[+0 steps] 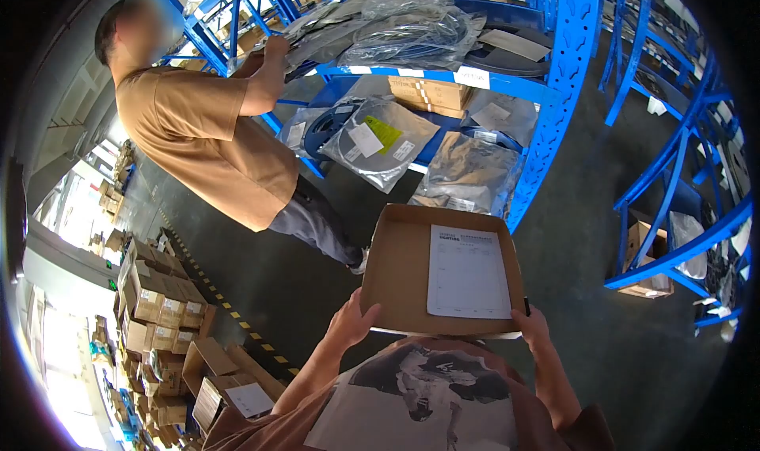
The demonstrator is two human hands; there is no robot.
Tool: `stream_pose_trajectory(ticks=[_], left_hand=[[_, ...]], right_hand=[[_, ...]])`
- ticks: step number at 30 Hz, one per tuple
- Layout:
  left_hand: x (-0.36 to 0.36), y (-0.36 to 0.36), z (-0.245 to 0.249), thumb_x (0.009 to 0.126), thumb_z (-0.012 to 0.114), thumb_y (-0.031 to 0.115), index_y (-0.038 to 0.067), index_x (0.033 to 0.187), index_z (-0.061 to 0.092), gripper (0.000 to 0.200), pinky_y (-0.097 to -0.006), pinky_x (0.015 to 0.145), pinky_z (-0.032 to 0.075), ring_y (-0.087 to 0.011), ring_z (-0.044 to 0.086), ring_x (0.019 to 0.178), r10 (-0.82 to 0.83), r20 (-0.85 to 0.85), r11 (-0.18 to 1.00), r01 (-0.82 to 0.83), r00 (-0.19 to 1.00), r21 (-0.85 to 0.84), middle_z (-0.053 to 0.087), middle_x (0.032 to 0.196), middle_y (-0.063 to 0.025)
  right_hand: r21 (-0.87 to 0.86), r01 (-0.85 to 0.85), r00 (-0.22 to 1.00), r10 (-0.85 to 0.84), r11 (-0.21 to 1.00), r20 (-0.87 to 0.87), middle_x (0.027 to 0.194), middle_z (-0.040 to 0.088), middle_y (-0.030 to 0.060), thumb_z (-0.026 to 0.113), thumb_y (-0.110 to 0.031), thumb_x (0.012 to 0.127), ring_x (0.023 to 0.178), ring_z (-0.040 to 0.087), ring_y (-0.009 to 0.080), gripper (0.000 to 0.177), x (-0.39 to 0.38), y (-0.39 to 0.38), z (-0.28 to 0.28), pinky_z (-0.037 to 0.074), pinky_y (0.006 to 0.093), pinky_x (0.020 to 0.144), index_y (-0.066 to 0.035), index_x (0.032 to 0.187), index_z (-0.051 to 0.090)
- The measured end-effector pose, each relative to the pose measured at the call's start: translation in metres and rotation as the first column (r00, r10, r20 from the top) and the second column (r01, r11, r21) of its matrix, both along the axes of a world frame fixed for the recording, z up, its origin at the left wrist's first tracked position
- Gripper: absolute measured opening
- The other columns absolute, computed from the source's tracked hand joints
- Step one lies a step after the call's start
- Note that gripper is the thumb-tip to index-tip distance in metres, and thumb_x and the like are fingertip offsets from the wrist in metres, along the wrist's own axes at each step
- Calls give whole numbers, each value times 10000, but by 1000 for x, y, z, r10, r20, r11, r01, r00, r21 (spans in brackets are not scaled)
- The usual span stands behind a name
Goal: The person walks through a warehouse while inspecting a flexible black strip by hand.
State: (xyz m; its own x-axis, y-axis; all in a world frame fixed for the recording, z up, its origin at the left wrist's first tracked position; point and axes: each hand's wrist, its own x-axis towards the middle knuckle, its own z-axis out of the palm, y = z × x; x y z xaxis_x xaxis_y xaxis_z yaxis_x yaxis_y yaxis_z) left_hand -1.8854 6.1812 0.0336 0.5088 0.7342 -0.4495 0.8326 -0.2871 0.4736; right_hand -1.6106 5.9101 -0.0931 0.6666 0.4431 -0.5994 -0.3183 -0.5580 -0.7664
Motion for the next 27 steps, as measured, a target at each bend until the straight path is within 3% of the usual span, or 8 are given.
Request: stream_pose_trajectory(ticks=[27], left_hand=[[-1,1,-2,829,501,432,22,1349,287,696,-413,952,384,-352,490,1137,-7,16,1000,7,1000,14,489,1231,-234]], right_hand=[[-51,-43,999,44,998,13,991,620,126,622,-254,755,907,579,226,440,0,3,10,429,335,798,8,1105,576]])
